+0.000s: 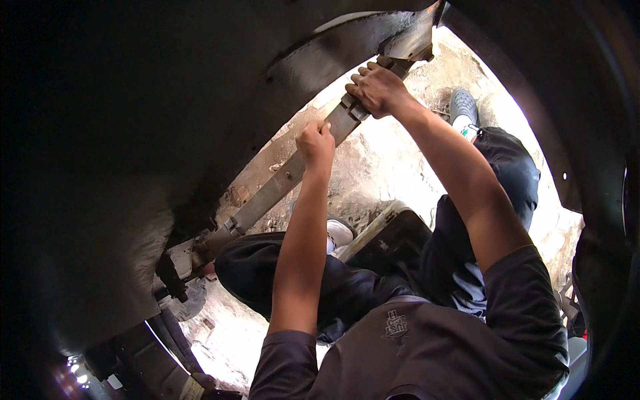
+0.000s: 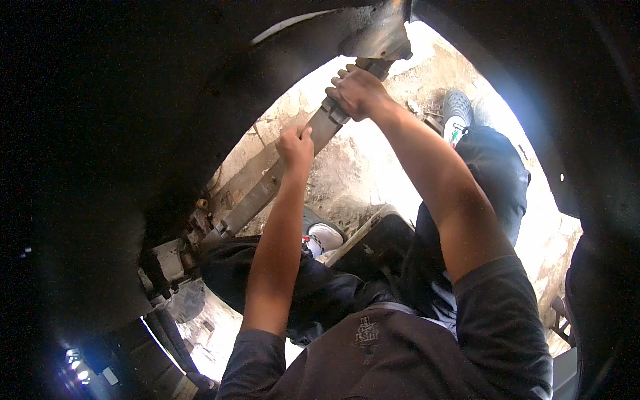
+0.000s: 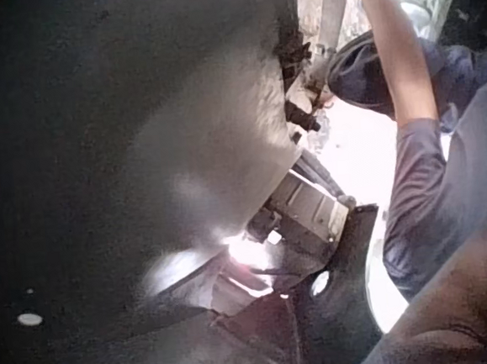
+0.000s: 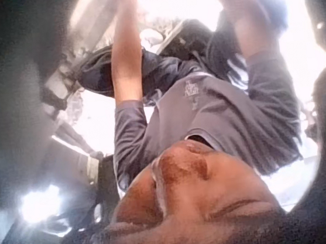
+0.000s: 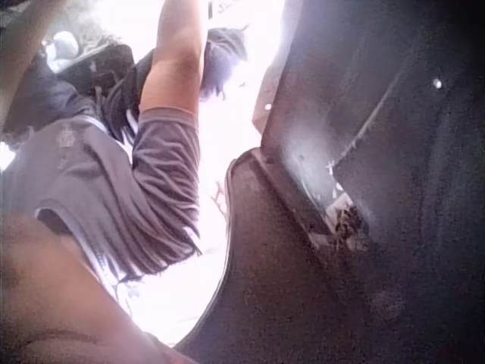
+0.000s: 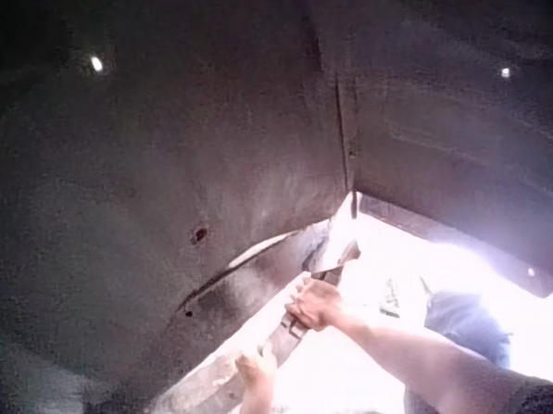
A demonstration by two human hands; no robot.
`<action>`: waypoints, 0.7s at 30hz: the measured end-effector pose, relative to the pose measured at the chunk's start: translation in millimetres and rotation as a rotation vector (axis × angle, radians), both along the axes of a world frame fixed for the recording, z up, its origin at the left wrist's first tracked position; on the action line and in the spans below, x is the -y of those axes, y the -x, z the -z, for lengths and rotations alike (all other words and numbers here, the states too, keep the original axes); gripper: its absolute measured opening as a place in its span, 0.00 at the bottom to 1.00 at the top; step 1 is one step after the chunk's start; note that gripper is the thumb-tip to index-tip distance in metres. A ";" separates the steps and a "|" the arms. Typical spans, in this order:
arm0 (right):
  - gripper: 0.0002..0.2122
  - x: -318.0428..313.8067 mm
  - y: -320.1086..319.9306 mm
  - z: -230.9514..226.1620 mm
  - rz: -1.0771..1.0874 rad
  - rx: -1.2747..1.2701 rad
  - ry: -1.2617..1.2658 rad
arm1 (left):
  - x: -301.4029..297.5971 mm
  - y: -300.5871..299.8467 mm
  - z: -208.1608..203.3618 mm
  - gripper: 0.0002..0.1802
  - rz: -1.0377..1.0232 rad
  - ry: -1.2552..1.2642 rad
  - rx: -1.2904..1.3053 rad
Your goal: The person sits under a vehicle and uses a small tool to scrape and clean a metal bracket or frame component. They repeatedly scrape the surface, remove debris, and adjust their grip to reach different parts of the bracket.
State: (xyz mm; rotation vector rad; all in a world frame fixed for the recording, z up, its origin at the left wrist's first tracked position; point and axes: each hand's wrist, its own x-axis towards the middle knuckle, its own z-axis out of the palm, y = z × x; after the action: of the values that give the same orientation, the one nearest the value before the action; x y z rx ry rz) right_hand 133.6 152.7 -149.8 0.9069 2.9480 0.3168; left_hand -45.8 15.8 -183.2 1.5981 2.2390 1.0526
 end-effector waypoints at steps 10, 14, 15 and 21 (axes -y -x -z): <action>0.14 4.1 5.5 -11.5 0.049 0.096 0.067 | 4.3 -1.2 11.4 0.06 0.056 -0.040 -0.049; 0.12 2.9 2.1 -6.1 0.014 0.017 0.052 | -6.6 15.3 10.7 0.05 0.133 -0.070 -0.114; 0.11 4.7 2.5 -6.9 0.014 0.007 0.069 | -1.6 19.9 15.0 0.05 0.164 -0.082 -0.114; 0.09 0.9 -1.5 -4.9 -0.002 0.011 0.067 | 14.7 30.5 13.0 0.03 0.333 -0.048 -0.043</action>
State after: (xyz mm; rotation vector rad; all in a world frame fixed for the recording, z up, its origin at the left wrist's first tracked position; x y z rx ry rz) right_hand 135.2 151.9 -144.9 0.8915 2.9305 0.2215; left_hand -76.3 1.0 -196.1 1.9432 1.8923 0.9929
